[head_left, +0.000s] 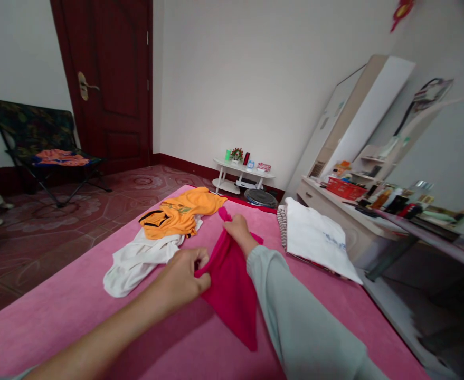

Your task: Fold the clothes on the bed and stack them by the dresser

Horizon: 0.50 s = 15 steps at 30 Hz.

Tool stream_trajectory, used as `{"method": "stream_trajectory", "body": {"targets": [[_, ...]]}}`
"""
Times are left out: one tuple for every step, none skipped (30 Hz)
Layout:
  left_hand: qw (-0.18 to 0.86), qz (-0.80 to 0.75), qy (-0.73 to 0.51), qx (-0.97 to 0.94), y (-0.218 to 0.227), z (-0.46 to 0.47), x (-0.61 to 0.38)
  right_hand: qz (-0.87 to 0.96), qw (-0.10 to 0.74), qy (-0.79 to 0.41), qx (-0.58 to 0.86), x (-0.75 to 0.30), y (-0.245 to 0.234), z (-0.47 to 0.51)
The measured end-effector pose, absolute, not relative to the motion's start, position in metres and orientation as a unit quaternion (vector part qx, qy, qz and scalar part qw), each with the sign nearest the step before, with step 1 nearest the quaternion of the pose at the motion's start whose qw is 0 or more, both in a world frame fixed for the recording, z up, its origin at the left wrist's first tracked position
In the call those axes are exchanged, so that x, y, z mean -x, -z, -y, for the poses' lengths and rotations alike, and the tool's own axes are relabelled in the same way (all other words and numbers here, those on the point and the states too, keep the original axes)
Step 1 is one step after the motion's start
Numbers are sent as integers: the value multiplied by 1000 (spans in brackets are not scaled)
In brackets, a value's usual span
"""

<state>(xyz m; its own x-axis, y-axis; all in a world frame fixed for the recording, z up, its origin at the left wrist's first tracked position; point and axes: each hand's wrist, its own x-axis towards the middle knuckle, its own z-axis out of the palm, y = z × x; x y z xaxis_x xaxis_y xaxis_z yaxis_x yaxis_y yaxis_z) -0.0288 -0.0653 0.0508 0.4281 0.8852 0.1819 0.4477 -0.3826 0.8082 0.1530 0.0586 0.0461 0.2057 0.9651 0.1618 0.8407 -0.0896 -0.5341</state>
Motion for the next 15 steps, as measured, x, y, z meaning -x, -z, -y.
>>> {"method": "stream_trajectory", "body": {"targets": [[330,-423,-355,-765,-62,67,31,599,326,-140,718,-158,-55,-59],[309,-419,-385,-762,-74,70,34,584,380,-164,699,-162,-64,-59],[291,-417,-402,-761,-87,75,35,569,430,-188,675,-165,-74,-59],[275,-420,-409,-762,-99,80,34,555,475,-210,650,-168,-83,-59],[262,-426,-404,-766,-110,85,32,540,513,-229,627,-172,-91,-58],[248,-433,-392,-773,-119,91,28,526,542,-245,608,-177,-97,-57],[235,-435,-376,-783,-125,97,21,512,565,-258,593,-184,-100,-55],[222,-431,-360,-797,-128,103,13,496,583,-269,584,-192,-100,-52],[211,-419,-344,-813,-128,108,4,480,596,-279,580,-201,-97,-47],[206,-399,-330,-831,-124,113,-7,464,605,-287,580,-211,-90,-41],[208,-373,-313,-848,-116,117,-17,448,609,-295,585,-223,-80,-33],[220,-347,-293,-864,-105,121,-27,432,609,-302,593,-234,-68,-24],[240,-321,-265,-877,-92,125,-35,419,605,-307,604,-245,-53,-14],[268,-295,-231,-888,-78,129,-42,409,598,-309,616,-256,-38,-3],[297,-268,-195,-896,-64,132,-47,399,593,-307,628,-266,-22,8]]}}
